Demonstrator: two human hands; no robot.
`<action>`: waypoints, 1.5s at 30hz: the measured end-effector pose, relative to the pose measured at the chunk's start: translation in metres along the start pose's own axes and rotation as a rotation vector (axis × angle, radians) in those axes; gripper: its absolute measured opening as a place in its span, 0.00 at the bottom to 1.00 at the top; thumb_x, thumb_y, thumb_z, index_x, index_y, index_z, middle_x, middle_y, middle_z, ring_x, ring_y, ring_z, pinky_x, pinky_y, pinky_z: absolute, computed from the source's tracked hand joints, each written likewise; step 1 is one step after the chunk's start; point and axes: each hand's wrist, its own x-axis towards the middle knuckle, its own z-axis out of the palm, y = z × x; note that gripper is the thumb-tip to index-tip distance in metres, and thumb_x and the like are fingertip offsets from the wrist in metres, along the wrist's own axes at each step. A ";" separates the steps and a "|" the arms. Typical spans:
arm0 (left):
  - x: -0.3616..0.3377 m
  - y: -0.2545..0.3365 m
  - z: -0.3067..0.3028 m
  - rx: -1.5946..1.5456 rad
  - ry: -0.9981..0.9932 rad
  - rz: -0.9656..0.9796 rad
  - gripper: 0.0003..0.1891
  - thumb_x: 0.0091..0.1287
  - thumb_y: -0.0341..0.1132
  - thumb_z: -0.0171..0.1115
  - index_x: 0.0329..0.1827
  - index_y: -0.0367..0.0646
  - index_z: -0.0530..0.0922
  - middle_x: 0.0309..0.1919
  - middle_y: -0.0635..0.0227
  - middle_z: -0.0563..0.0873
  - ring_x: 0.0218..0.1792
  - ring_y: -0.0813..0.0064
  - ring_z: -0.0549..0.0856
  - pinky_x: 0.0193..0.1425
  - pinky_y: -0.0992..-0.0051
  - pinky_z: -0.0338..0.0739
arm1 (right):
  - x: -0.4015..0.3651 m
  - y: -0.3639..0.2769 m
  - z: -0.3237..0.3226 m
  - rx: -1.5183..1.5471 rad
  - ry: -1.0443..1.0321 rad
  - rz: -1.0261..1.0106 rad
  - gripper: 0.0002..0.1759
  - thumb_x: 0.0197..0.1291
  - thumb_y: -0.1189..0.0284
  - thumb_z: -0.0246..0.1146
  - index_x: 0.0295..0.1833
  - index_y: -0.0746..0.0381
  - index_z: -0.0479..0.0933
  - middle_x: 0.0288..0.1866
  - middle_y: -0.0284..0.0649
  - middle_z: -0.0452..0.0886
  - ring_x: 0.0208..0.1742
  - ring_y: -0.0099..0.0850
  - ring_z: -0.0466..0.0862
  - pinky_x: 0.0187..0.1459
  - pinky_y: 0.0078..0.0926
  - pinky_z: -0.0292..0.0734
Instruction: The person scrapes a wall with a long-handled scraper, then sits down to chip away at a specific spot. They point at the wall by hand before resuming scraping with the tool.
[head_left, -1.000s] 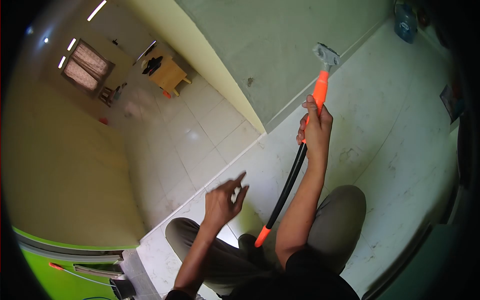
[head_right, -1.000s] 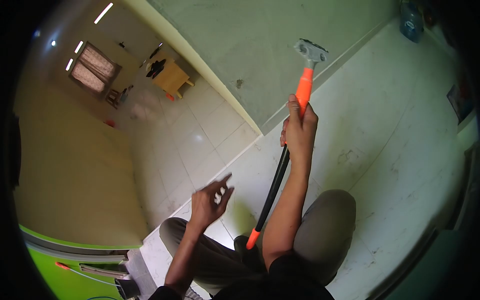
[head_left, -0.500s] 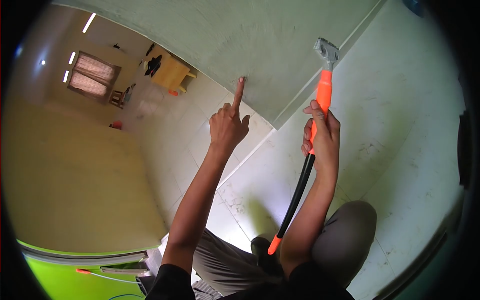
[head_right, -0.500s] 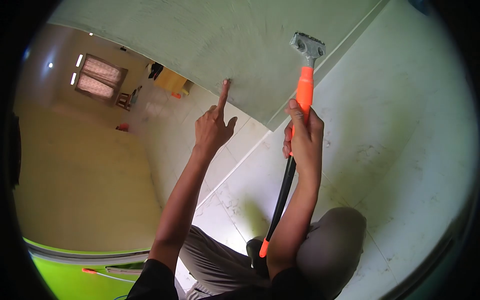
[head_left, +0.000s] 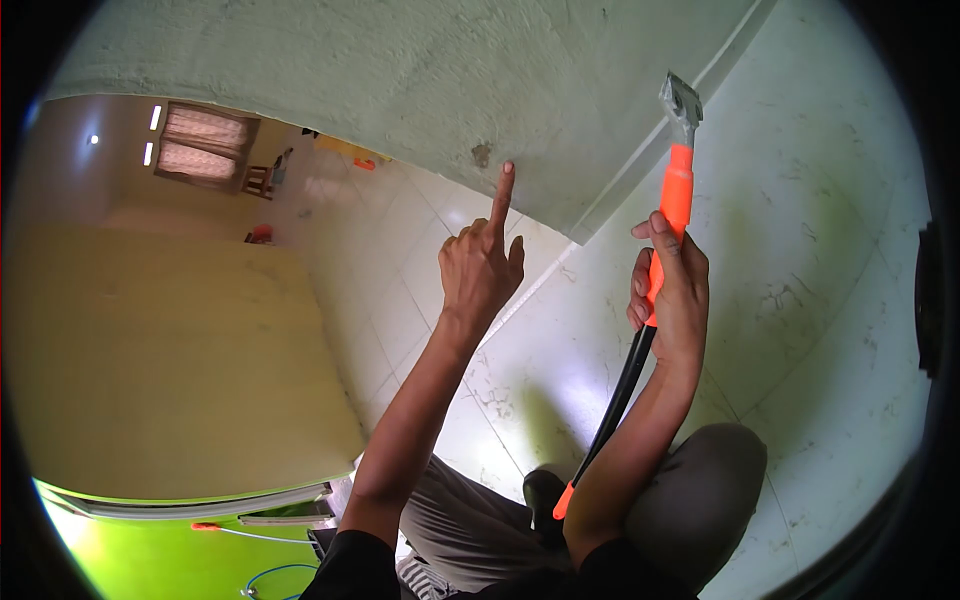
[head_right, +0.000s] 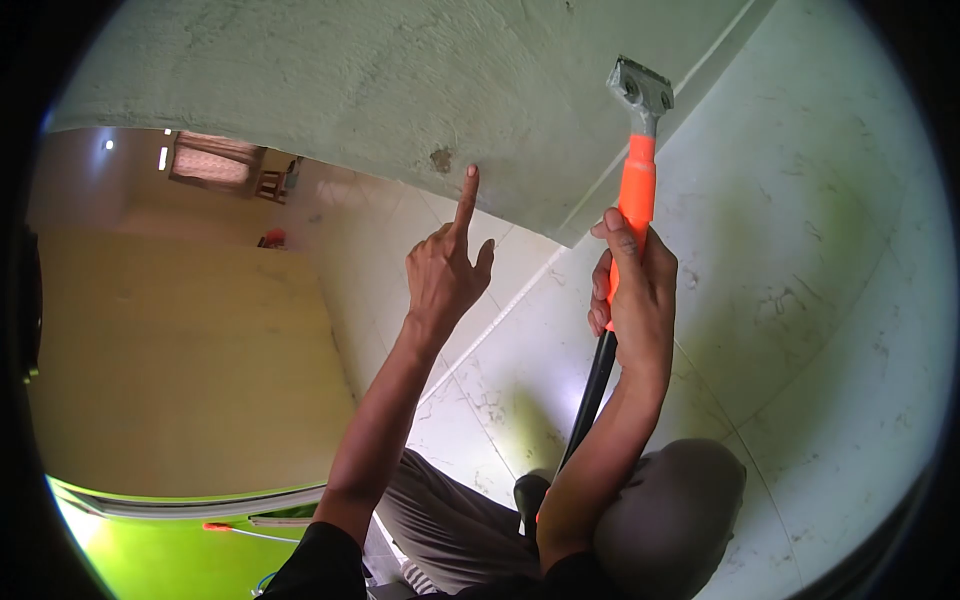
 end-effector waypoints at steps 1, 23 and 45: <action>-0.001 -0.001 0.000 -0.025 0.036 0.000 0.58 0.61 0.35 0.74 0.90 0.64 0.44 0.22 0.65 0.83 0.20 0.62 0.83 0.28 0.63 0.78 | 0.000 0.001 0.000 -0.009 -0.004 0.002 0.28 0.76 0.43 0.59 0.47 0.61 0.78 0.18 0.28 0.64 0.11 0.18 0.62 0.13 0.23 0.59; -0.061 0.006 -0.004 -0.389 -0.161 -0.129 0.11 0.67 0.40 0.73 0.32 0.42 0.90 0.31 0.57 0.91 0.29 0.60 0.91 0.36 0.64 0.85 | -0.013 -0.012 0.002 0.019 -0.028 0.001 0.28 0.75 0.46 0.63 0.45 0.65 0.78 0.18 0.30 0.67 0.10 0.21 0.65 0.13 0.25 0.61; -0.235 0.050 0.017 -1.612 -0.670 -0.117 0.29 0.84 0.54 0.51 0.65 0.33 0.79 0.40 0.62 0.88 0.41 0.72 0.86 0.57 0.68 0.80 | -0.036 -0.016 0.020 -0.057 -0.031 -0.035 0.26 0.73 0.47 0.64 0.47 0.62 0.76 0.18 0.30 0.67 0.12 0.21 0.65 0.14 0.26 0.61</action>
